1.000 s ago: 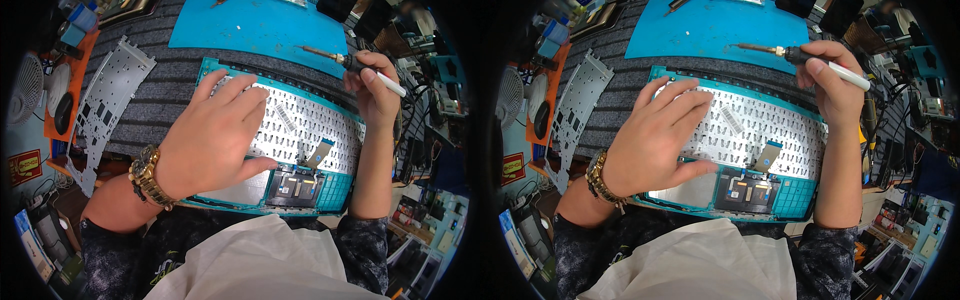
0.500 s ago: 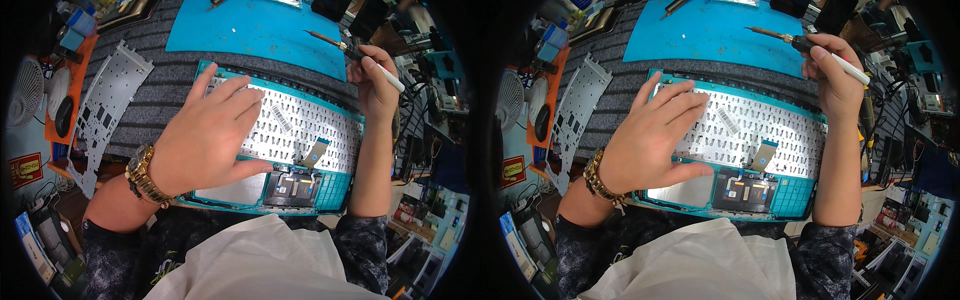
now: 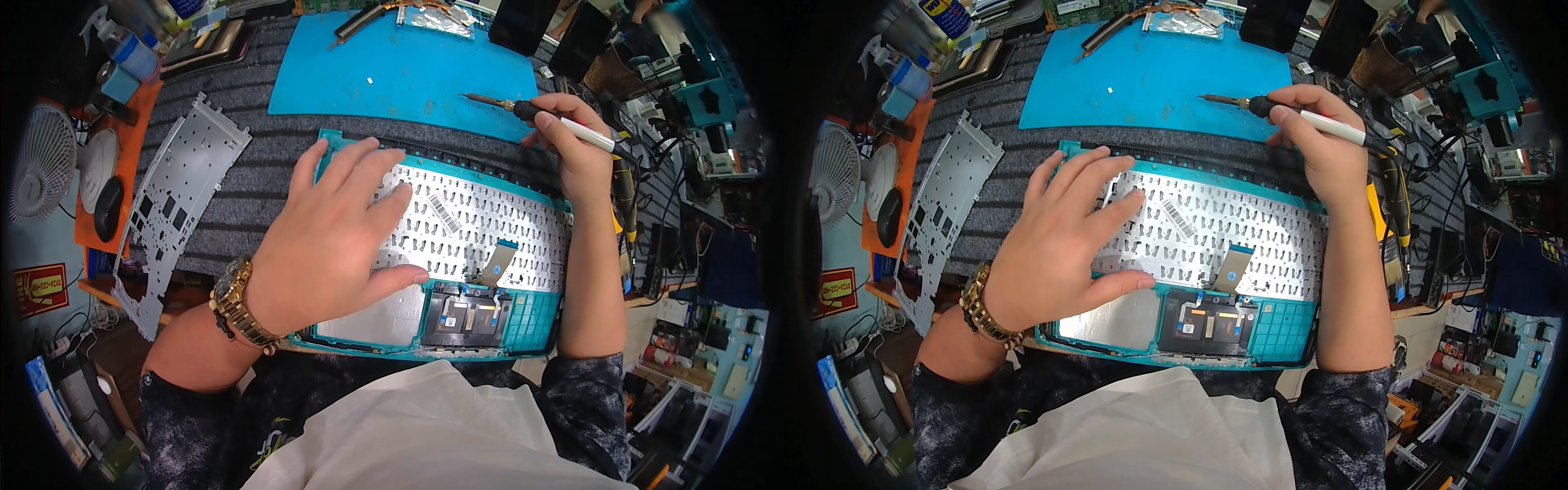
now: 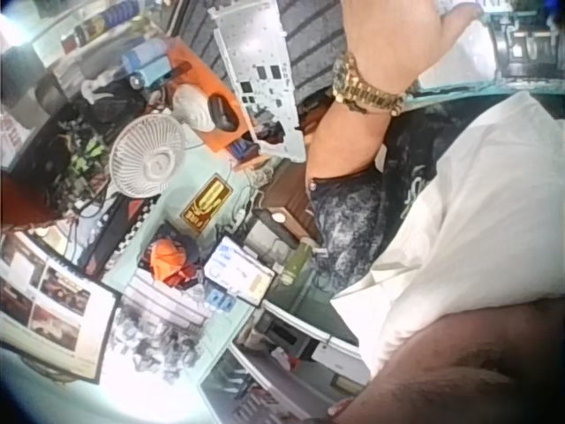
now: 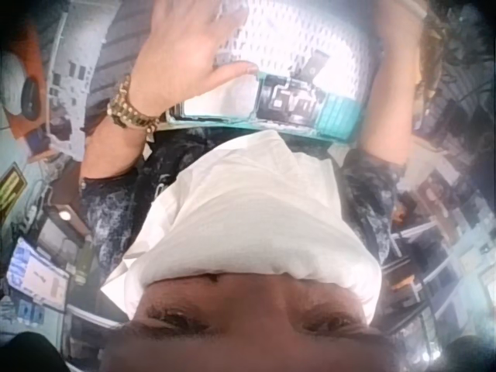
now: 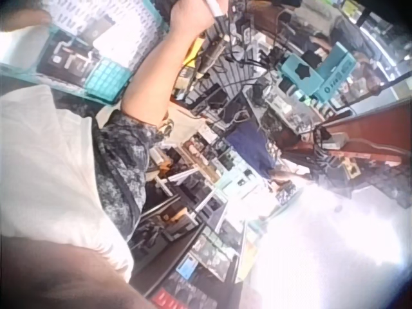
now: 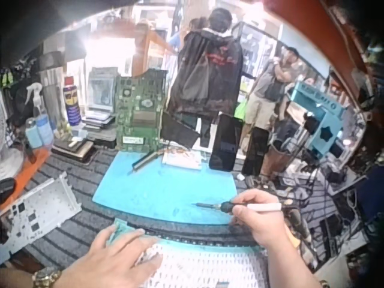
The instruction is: The person uses a soldering iron to melt plastic points on a laptop keyboard assembly. They apply the heated tip to various spots on the silver backing of the keyboard while holding the assembly by hand.
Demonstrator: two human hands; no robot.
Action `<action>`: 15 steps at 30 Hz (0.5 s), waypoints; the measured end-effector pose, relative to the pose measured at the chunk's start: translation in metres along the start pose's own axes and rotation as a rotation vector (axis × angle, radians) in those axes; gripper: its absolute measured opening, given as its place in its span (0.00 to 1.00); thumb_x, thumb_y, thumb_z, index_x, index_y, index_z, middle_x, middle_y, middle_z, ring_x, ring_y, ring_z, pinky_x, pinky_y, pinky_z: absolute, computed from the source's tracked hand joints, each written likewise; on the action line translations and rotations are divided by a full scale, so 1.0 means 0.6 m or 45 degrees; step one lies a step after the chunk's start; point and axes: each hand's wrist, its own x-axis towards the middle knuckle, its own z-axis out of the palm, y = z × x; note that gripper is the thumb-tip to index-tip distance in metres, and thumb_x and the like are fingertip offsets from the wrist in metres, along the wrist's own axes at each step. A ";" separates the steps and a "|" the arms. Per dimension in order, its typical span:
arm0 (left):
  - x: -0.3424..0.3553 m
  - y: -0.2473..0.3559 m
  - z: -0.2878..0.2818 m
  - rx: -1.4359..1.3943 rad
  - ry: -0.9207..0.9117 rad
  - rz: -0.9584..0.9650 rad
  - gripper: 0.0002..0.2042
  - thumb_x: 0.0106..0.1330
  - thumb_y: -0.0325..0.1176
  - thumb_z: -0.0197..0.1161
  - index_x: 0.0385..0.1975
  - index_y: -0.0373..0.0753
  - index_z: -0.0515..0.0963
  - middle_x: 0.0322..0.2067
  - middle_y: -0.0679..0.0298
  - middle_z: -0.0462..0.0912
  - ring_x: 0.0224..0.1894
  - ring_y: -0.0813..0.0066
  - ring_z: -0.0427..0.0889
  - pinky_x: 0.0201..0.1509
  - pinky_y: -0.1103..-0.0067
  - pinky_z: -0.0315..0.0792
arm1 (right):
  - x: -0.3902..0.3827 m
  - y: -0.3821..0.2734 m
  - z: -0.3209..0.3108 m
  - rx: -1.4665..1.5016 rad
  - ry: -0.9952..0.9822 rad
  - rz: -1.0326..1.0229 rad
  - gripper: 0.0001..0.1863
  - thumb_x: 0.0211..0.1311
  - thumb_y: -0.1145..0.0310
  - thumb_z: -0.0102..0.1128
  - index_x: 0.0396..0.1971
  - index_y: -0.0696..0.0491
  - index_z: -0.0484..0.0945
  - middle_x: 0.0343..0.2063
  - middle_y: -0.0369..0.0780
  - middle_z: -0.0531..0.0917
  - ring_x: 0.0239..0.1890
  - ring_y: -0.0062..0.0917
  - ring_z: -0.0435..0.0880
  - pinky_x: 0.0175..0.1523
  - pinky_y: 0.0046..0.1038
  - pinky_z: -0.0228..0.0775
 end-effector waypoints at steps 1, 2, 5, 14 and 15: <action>0.001 0.000 0.000 -0.015 0.004 0.000 0.35 0.59 0.55 0.80 0.59 0.34 0.82 0.69 0.45 0.74 0.74 0.39 0.70 0.77 0.42 0.59 | 0.000 0.000 0.000 0.009 -0.014 0.013 0.13 0.68 0.74 0.71 0.50 0.60 0.88 0.33 0.37 0.88 0.31 0.17 0.85 0.41 0.26 0.86; 0.000 0.000 -0.001 -0.012 0.007 0.002 0.35 0.59 0.55 0.80 0.59 0.34 0.82 0.69 0.45 0.74 0.74 0.39 0.70 0.77 0.42 0.59 | 0.000 0.000 0.002 0.009 -0.014 0.008 0.13 0.68 0.74 0.71 0.50 0.60 0.88 0.33 0.37 0.88 0.31 0.17 0.85 0.41 0.26 0.86; 0.001 -0.002 -0.001 -0.041 0.029 0.016 0.35 0.59 0.53 0.80 0.59 0.33 0.82 0.68 0.44 0.75 0.72 0.39 0.71 0.76 0.46 0.62 | -0.002 -0.006 0.010 -0.025 -0.005 0.026 0.13 0.68 0.73 0.72 0.49 0.60 0.89 0.31 0.35 0.87 0.31 0.17 0.85 0.42 0.25 0.87; 0.001 0.000 0.000 -0.093 0.046 0.005 0.34 0.59 0.50 0.81 0.59 0.33 0.82 0.68 0.45 0.75 0.70 0.41 0.72 0.73 0.52 0.67 | -0.007 -0.009 0.018 -0.110 -0.036 0.023 0.14 0.69 0.70 0.75 0.51 0.58 0.90 0.31 0.36 0.89 0.33 0.19 0.90 0.37 0.19 0.79; 0.001 0.000 0.000 -0.091 0.041 0.002 0.34 0.59 0.50 0.81 0.59 0.33 0.82 0.68 0.45 0.75 0.70 0.41 0.72 0.73 0.52 0.67 | -0.006 -0.010 0.018 -0.128 -0.039 0.021 0.14 0.69 0.70 0.75 0.51 0.57 0.90 0.31 0.36 0.89 0.33 0.19 0.90 0.37 0.20 0.79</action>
